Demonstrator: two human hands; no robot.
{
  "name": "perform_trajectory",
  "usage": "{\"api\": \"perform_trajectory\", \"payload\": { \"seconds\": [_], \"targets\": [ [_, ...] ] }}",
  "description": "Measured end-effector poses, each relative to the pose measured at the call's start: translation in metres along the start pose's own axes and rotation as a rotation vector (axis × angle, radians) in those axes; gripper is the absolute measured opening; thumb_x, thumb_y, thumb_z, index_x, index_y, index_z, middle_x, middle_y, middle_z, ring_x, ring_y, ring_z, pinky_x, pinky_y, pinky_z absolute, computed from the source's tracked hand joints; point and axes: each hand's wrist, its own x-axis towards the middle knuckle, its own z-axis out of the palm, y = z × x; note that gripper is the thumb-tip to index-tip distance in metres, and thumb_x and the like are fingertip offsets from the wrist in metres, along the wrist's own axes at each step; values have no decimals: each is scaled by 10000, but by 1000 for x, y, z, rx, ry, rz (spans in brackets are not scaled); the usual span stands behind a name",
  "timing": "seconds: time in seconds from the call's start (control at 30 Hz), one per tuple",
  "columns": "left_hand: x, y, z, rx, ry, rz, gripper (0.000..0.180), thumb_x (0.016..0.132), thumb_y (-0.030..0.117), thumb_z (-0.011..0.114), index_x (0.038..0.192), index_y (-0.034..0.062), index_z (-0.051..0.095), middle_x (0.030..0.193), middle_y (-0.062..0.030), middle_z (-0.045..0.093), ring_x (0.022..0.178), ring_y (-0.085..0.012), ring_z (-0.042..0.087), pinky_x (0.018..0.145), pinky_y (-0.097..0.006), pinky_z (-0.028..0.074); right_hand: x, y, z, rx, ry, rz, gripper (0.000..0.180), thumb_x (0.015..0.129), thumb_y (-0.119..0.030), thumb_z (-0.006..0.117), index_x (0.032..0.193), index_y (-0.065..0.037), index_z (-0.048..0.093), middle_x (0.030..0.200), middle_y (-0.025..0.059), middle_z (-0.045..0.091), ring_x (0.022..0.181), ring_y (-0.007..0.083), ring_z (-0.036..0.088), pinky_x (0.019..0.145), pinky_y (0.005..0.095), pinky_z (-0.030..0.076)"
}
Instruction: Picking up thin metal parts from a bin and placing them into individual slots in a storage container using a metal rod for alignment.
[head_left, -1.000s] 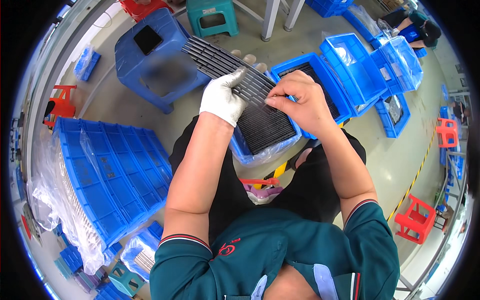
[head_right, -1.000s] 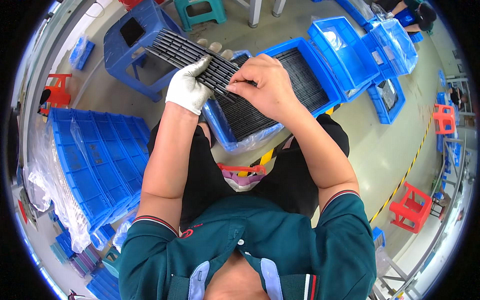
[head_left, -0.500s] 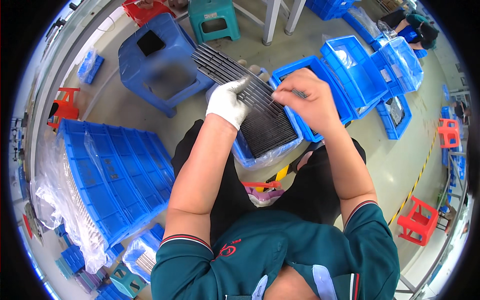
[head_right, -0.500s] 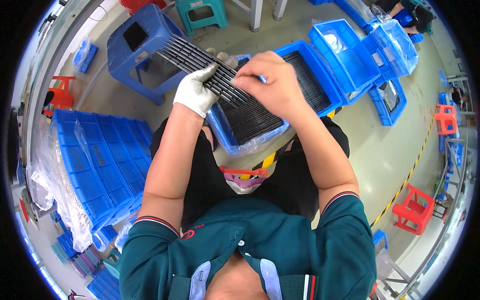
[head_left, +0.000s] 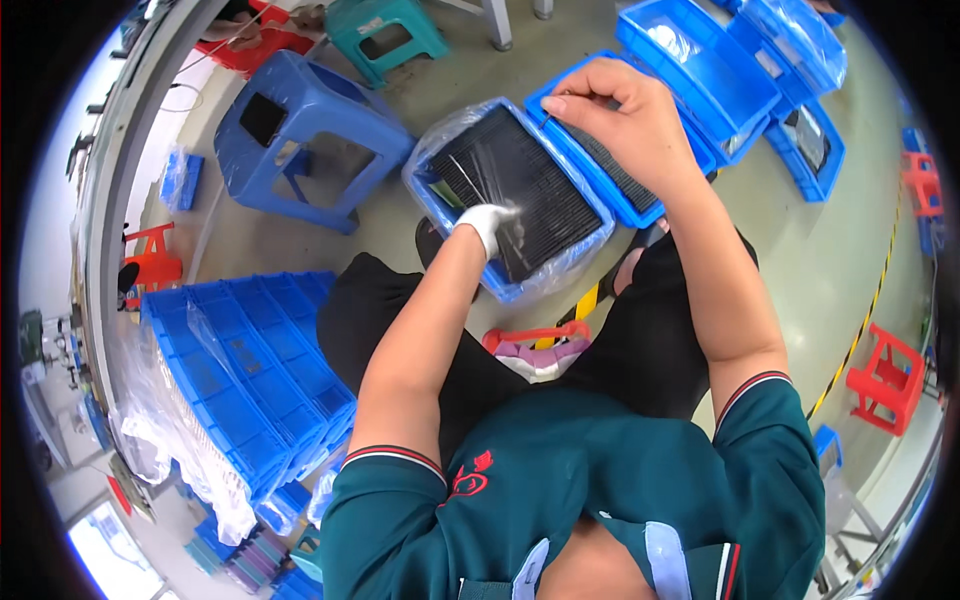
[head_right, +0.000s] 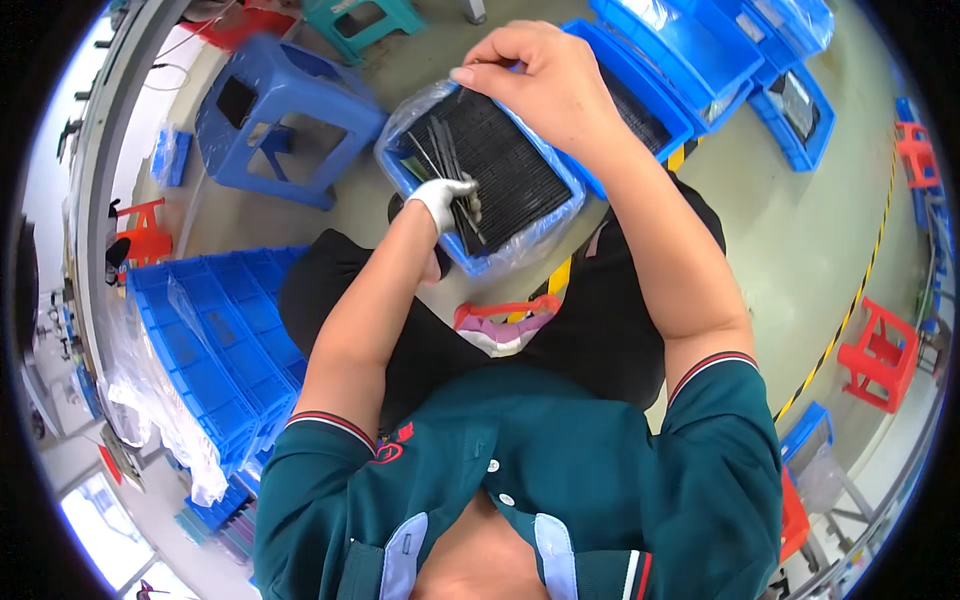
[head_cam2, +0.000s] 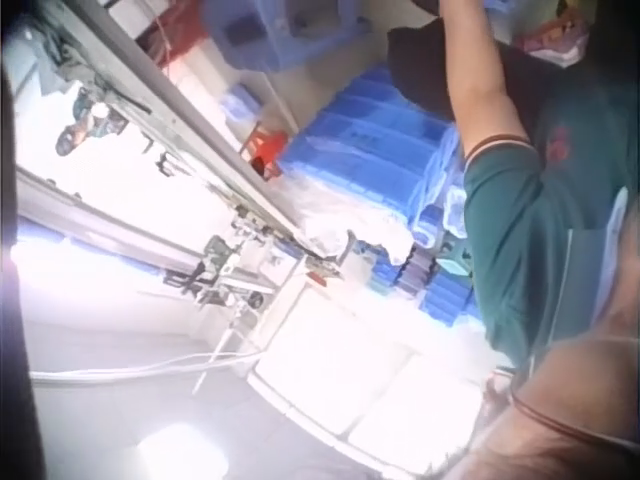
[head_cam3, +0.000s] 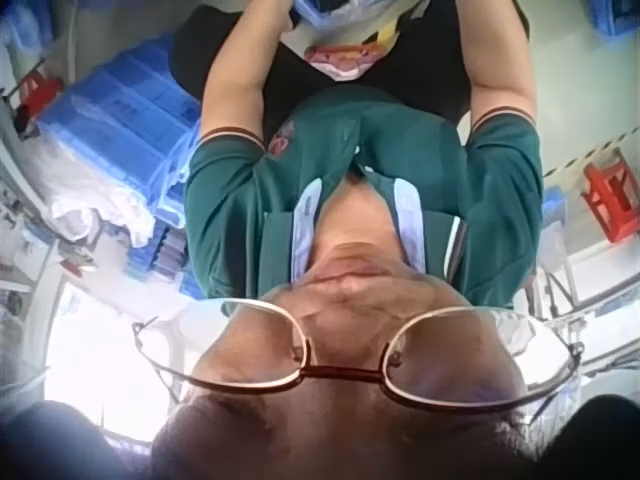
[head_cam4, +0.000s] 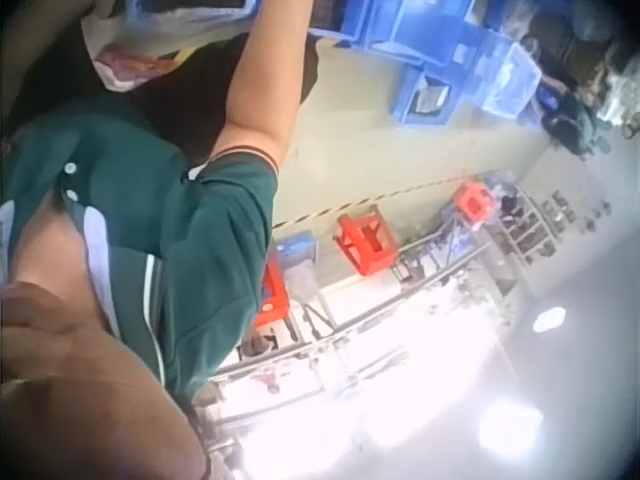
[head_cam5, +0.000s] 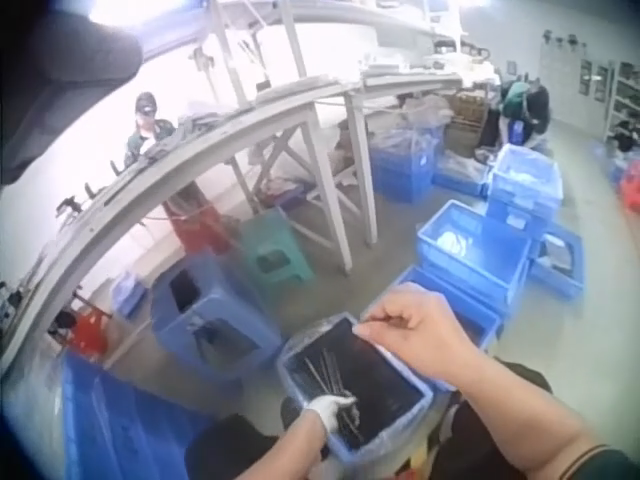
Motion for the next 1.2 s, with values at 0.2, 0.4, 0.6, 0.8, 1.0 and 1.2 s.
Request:
{"api": "perform_trajectory", "payload": {
  "seconds": [0.2, 0.4, 0.6, 0.8, 1.0, 1.2],
  "targets": [
    [54, -65, -26, 387, 286, -214, 62, 908, 135, 566, 926, 84, 595, 725, -121, 597, 566, -256, 554, 504, -445, 452, -12, -10, -26, -70, 5, -80, 119, 808, -133, 744, 843, -26, 708, 810, 10, 630, 770, 114, 569, 700, 251, 452],
    [73, -65, -15, 1059, 564, -59, 283, 890, 147, 514, 1147, 56, 594, 1048, -195, 644, 924, -335, 626, 792, -447, 511, -19, -7, -43, -259, 17, -189, 91, 766, -68, 755, 820, -29, 694, 806, 37, 631, 783, 154, 582, 691, 271, 452],
    [85, -45, 23, 1499, 734, 146, 293, 882, 180, 538, 1153, 98, 615, 1171, -162, 655, 1102, -308, 638, 901, -425, 517, -24, 2, -53, -346, 15, -219, 111, 722, -4, 751, 804, -23, 678, 801, 50, 628, 789, 179, 581, 683, 285, 453],
    [123, -36, 35, 1694, 894, 510, 206, 933, 183, 446, 1008, 109, 624, 1011, -121, 662, 959, -290, 659, 783, -444, 523, -20, -2, -52, -411, -39, -252, 166, 651, 49, 731, 786, 3, 644, 778, 68, 586, 776, 218, 545, 674, 311, 438],
    [136, -50, 32, 1877, 917, 801, 360, 890, 167, 490, 1245, 117, 523, 1028, -74, 553, 953, -242, 554, 727, -398, 478, -19, 2, -48, -458, -70, -165, 184, 633, 42, 731, 789, 8, 641, 776, 72, 567, 791, 228, 539, 681, 313, 430],
    [121, -62, 31, 1744, 897, 949, 518, 801, 256, 666, 1270, 118, 492, 1176, -77, 521, 1057, -262, 508, 835, -414, 451, -17, 6, -46, -481, -98, -165, 192, 633, 23, 741, 799, 6, 646, 781, 73, 567, 797, 235, 541, 691, 315, 432]
  ]
}}
